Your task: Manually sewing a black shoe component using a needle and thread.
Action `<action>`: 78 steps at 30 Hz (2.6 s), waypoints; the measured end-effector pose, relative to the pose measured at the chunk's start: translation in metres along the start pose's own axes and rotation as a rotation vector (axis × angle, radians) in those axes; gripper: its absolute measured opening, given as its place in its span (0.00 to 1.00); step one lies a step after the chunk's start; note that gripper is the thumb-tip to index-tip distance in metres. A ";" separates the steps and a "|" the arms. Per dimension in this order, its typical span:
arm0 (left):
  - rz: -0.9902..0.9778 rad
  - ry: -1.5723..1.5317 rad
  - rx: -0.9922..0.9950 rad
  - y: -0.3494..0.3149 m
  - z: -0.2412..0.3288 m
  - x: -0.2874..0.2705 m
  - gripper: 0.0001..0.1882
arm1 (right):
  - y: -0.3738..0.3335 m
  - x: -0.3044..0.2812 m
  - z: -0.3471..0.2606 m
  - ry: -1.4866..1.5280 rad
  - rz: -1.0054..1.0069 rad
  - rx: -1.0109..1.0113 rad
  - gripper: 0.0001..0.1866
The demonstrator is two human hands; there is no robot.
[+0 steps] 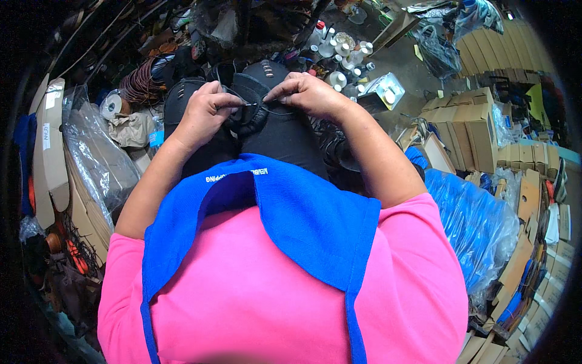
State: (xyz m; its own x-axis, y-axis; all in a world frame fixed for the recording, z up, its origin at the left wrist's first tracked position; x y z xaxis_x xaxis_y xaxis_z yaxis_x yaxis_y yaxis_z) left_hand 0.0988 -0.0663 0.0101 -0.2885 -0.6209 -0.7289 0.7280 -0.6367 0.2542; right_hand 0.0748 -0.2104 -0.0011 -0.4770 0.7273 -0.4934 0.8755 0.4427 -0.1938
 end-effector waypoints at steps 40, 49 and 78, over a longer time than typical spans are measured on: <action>-0.043 -0.156 -0.075 0.003 -0.009 0.008 0.11 | 0.003 0.000 0.001 -0.046 0.001 0.002 0.12; -0.195 -0.257 0.085 0.029 -0.003 0.024 0.10 | 0.011 0.002 0.006 0.024 -0.047 0.047 0.14; -0.155 -0.350 -0.363 0.005 -0.016 0.033 0.08 | -0.003 0.018 0.019 0.402 0.214 0.191 0.09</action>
State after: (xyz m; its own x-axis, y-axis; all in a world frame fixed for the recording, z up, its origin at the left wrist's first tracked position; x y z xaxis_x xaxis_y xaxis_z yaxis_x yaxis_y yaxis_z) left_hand 0.1030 -0.0830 -0.0229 -0.5551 -0.6872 -0.4687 0.8110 -0.5723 -0.1214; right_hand 0.0650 -0.2082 -0.0258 -0.2437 0.9530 -0.1799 0.9379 0.1843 -0.2940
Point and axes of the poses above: each hand's wrist, its own y-axis towards the middle knuckle, its own x-axis out of the palm, z = x × y, the point moved 10 cm from there along y, towards the middle knuckle, and after that the axes turned 5 degrees about y, right-handed, at the moved point
